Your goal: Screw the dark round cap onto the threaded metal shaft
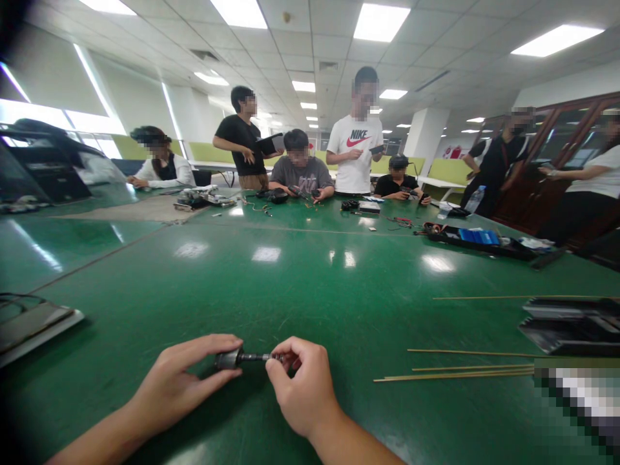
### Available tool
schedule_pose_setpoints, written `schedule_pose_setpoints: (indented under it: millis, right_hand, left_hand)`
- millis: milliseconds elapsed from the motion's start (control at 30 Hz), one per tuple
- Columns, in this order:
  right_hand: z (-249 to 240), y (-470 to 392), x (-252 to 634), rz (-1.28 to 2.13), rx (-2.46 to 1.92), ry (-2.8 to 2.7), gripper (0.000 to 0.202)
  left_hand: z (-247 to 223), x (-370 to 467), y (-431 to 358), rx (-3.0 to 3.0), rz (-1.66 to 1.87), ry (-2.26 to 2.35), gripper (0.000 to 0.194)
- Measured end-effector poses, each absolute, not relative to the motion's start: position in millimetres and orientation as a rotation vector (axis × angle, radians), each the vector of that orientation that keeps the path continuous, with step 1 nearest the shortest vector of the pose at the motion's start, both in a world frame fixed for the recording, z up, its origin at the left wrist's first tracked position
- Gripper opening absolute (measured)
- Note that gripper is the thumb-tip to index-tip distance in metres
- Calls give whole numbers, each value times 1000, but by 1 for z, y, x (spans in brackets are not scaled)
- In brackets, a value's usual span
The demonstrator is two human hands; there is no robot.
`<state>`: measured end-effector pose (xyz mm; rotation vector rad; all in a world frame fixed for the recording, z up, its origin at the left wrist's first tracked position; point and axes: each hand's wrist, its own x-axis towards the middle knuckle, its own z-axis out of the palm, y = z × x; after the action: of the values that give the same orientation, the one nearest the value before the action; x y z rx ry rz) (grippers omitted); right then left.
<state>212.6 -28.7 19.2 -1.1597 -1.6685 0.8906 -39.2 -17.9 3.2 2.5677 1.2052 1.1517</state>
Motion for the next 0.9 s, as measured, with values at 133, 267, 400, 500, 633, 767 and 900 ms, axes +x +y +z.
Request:
schedule_pose_setpoints:
  millis: [133,267,400,500,633,767,900]
  right_hand:
    - [18,-28,213,892,-1164,-1668,10]
    - [18,-29,214,892,-1165,-1668,10]
    - [18,-29,214,893,-1165,-1665,10]
    - [18,-29,213,892,-1166,-1659,10]
    - [16,-28,213,889,-1167,-1658,10]
    - [16,-27,213,882,-1168,-1657,10]
    - [18,-28,214,883,-1167,-1660,10]
  left_hand:
    - [2,-40,-17,2552,1147,1213,38]
    - [2,-41,-18,2557,1153,1216,38]
    - [2,-40,-19,2559,1139,1212,38]
    - [2,-40,-18,2566,1150,1215,39]
    - [1,-41,-17,2566,1163,1214,38]
    - [1,-41,-17,2560,1158,1221,40]
    - [3,-42,-18,2560,1157,1220,39]
